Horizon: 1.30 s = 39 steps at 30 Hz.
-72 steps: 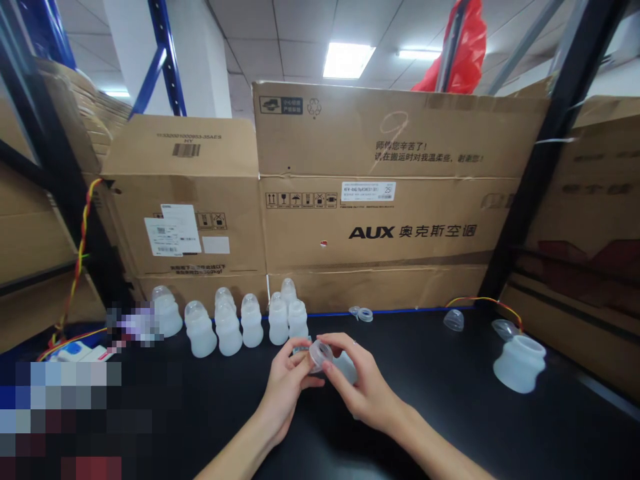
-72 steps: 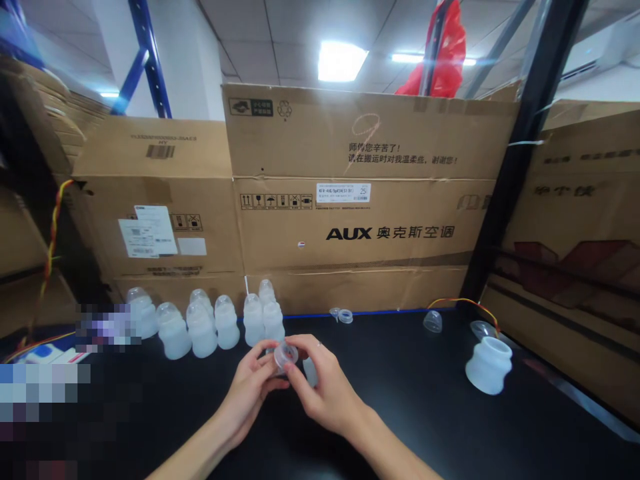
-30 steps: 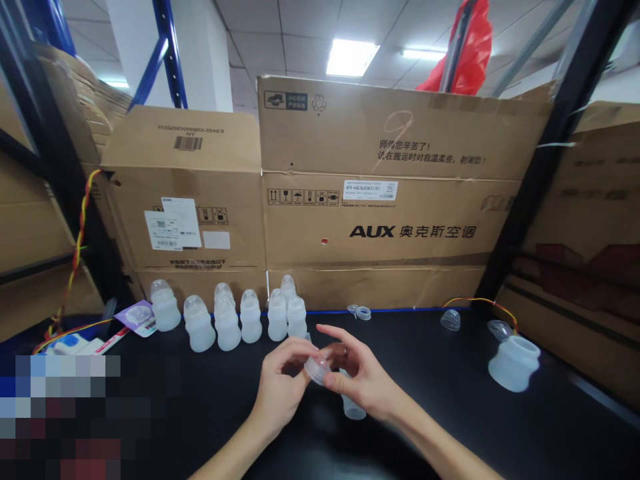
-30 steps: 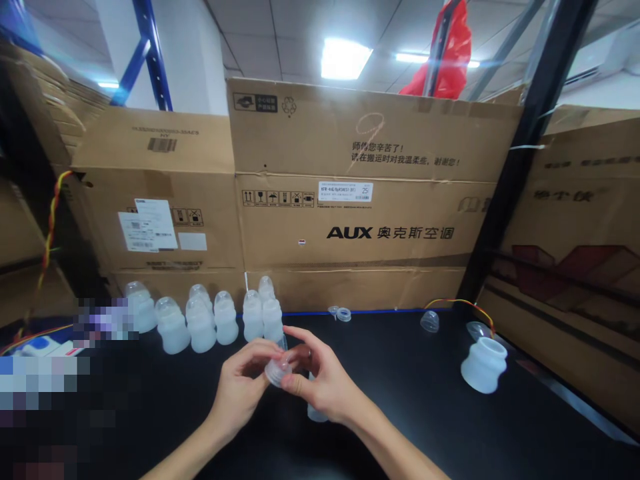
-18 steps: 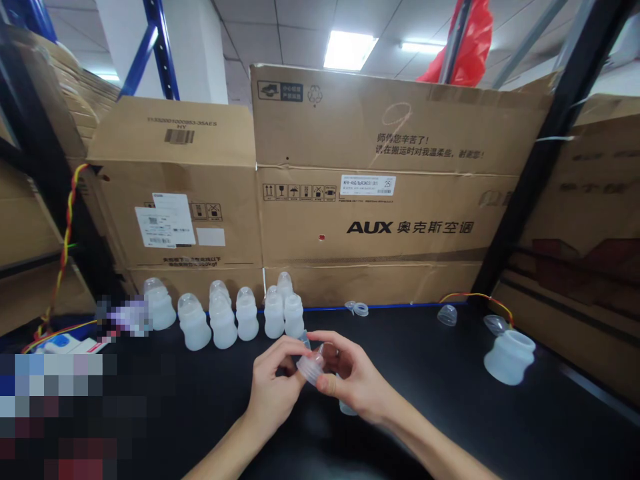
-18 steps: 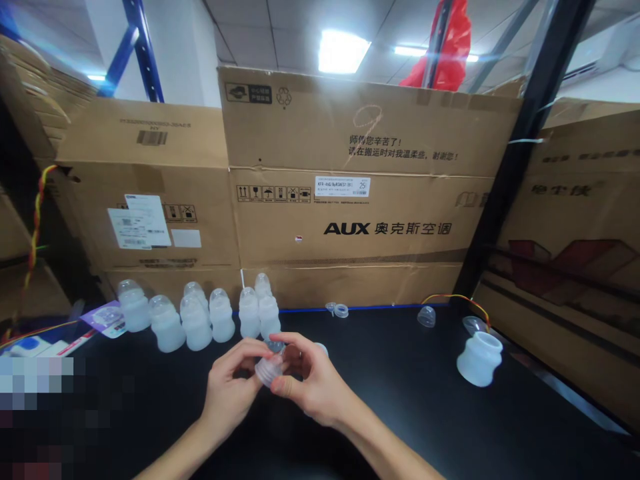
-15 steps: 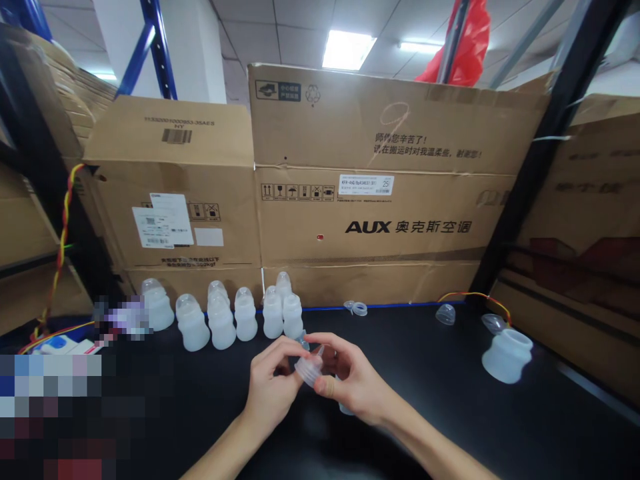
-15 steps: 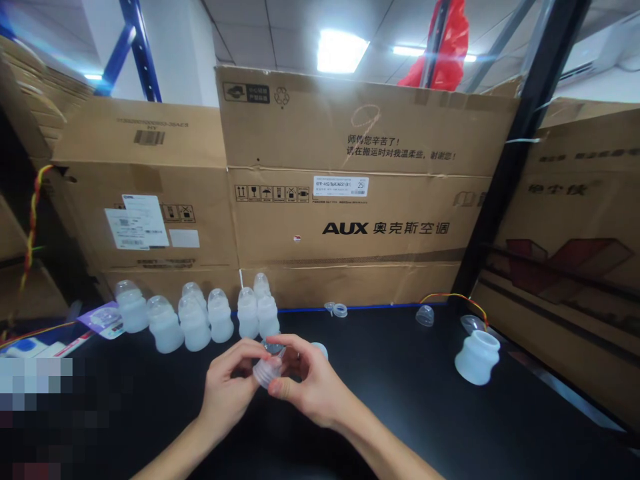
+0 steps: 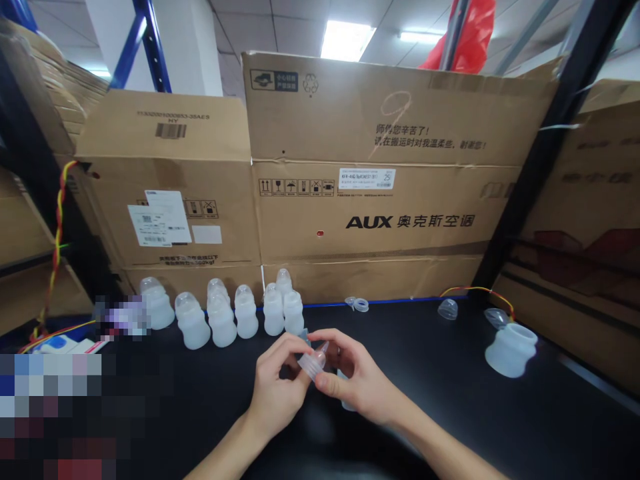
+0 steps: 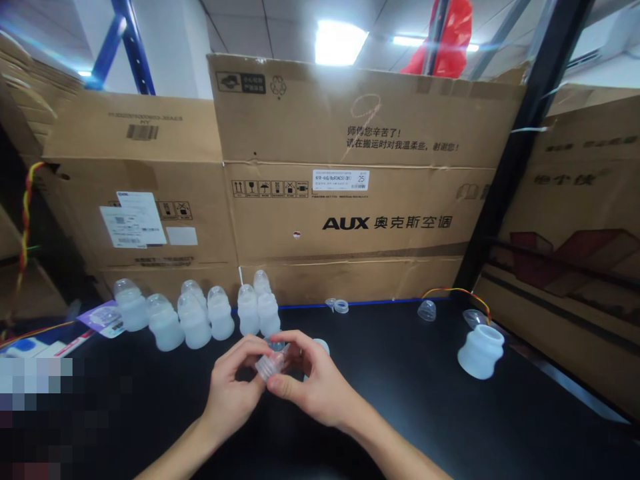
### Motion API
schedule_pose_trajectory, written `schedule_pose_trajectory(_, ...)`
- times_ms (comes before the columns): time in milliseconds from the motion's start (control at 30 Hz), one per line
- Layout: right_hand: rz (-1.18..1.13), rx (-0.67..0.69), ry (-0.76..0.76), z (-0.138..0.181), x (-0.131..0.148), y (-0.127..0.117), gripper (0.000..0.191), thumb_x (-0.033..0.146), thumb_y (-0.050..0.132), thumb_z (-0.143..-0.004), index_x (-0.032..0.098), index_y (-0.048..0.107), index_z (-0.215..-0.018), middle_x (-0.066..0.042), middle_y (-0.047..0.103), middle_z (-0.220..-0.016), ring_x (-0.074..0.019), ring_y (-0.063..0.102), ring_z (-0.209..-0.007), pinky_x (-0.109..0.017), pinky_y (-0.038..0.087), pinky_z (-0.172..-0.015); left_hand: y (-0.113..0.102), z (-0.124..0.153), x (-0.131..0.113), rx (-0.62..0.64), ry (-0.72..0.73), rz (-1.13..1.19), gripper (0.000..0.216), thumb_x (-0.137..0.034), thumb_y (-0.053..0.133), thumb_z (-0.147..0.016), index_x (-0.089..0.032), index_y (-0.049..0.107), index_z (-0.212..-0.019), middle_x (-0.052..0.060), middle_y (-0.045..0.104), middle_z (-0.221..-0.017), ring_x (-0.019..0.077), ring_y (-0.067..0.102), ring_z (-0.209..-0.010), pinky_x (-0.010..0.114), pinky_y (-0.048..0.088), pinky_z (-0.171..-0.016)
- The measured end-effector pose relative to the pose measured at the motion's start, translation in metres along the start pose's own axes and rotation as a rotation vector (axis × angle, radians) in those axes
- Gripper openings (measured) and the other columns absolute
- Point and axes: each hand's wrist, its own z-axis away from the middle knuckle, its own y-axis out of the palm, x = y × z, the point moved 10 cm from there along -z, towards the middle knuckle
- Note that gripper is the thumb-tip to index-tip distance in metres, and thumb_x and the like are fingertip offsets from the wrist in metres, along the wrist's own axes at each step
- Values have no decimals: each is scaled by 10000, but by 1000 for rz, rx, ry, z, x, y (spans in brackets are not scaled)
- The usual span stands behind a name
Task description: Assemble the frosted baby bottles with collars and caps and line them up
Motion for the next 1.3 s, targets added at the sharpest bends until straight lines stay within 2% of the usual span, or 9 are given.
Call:
schedule_pose_trajectory(267, 165, -102, 9, -1, 1, -15, 506, 419, 838, -828, 243, 634, -1256, -4, 663, -911, -184, 601, -872, -356, 482, -877, 9, 1, 11, 74, -77, 4, 99, -148, 682, -868, -208, 760, -876, 43, 752, -847, 144, 694, -644, 208, 557, -533)
schedule_pose_trajectory(500, 193, -107, 9, -2, 6, -24, 520, 436, 816, -845, 239, 625, -1286, 1, 654, -868, -185, 600, -852, -338, 475, -839, 19, 2, 16, 146, -172, 61, 138, -234, 659, -944, -208, 794, -958, 58, 753, -905, 93, 602, -504, 206, 510, -465)
schedule_pose_trajectory(667, 233, -111, -6, -2, 8, -28, 496, 422, 810, -850, 248, 630, -1277, 1, 664, -883, -191, 611, -869, -345, 479, -858, 21, 2, 16, 177, -167, 31, 160, -266, 648, -953, -200, 788, -991, 73, 758, -940, 107, 614, -552, 216, 525, -508)
schedule_pose_trajectory(800, 298, -136, -7, -2, 7, -31, 455, 448, 789, -859, 247, 658, -1246, -11, 662, -919, -210, 614, -914, -367, 470, -904, 24, 7, 28, 205, -204, -30, 175, -287, 625, -960, -199, 750, -1045, 74, 751, -971, 121, 629, -605, 214, 518, -523)
schedule_pose_trajectory(900, 318, -229, -22, -3, 6, -40, 417, 464, 765, -875, 248, 678, -1221, -35, 665, -1008, -240, 606, -1025, -391, 436, -985, 29, 16, 40, 252, -237, -116, 384, -260, 641, -943, -246, 609, -1325, 66, 739, -1082, 121, 643, -636, 236, 550, -582)
schedule_pose_trajectory(967, 255, -315, -34, -3, 5, -49, 436, 474, 755, -882, 247, 659, -1242, -32, 659, -1005, -241, 600, -1039, -387, 432, -987, 31, 21, 44, 279, -249, -170, 546, -218, 651, -916, -281, 489, -1434, 60, 719, -1157, 137, 673, -699, 270, 580, -646)
schedule_pose_trajectory(1033, 150, -414, -42, -3, 0, -61, 476, 499, 757, -872, 237, 634, -1250, -17, 645, -940, -228, 606, -973, -372, 449, -936, 33, 22, 43, 303, -240, -225, 579, -177, 647, -891, -299, 474, -1429, 53, 696, -1191, 166, 694, -800, 308, 598, -707)
schedule_pose_trajectory(1167, -61, -601, 15, 0, -18, -82, 598, 551, 811, -790, 235, 592, -1248, -2, 657, -881, -233, 633, -921, -360, 467, -877, 44, 23, 33, 437, -155, -317, 518, -106, 622, -863, -327, 578, -1329, 51, 662, -1220, 223, 685, -1009, 397, 601, -869)
schedule_pose_trajectory(1300, -213, -672, 161, 6, -43, -79, 609, 555, 839, -743, 231, 606, -1204, -34, 719, -961, -253, 656, -1017, -348, 477, -876, 51, 25, 21, 518, -22, -377, 593, -14, 633, -782, -335, 647, -1281, 80, 618, -1312, 292, 619, -1189, 501, 554, -999)
